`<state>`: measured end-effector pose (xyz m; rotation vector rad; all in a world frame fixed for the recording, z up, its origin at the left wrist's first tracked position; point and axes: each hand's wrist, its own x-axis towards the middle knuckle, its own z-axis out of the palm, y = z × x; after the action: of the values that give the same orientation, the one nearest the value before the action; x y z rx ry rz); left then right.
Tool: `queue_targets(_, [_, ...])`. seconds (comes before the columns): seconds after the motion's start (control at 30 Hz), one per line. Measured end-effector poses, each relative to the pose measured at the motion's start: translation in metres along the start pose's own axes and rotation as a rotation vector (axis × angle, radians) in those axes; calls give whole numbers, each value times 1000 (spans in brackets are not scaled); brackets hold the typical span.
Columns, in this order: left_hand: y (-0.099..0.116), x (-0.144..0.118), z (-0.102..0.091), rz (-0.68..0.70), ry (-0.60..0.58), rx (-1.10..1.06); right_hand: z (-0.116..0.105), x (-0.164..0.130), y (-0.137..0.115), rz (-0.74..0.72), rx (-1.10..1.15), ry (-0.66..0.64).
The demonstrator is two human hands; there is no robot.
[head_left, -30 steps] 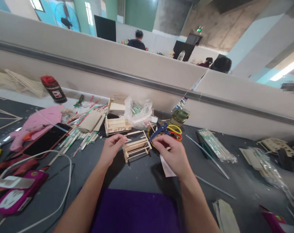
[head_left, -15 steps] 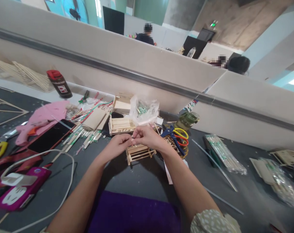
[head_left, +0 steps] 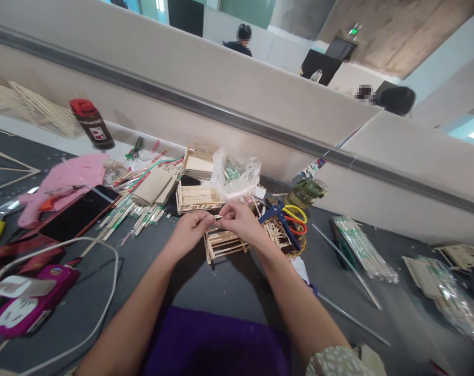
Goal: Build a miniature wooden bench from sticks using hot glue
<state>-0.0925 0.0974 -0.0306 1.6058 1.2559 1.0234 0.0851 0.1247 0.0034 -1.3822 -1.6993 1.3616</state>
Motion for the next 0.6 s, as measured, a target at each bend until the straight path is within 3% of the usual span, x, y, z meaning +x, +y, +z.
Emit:
queue_targets(0.17, [2, -9, -32, -98, 148, -1, -11, -23, -11, -129, -25, 152])
queue_targets(0.27, [-5, -27, -54, -146, 47, 93, -3, -53, -16, -131, -125, 137])
queue_targets(0.37, [-23, -53, -66, -194, -38, 260, 32, -84, -5, -100, -189, 69])
queue_targets(0.47, [-43, -80, -71, -268, 49, 335, 85, -99, 19, -174, -347, -16])
queue_targets(0.6, [-57, -103, -67, -355, 216, 325, 142, -90, 45, -196, -561, 78])
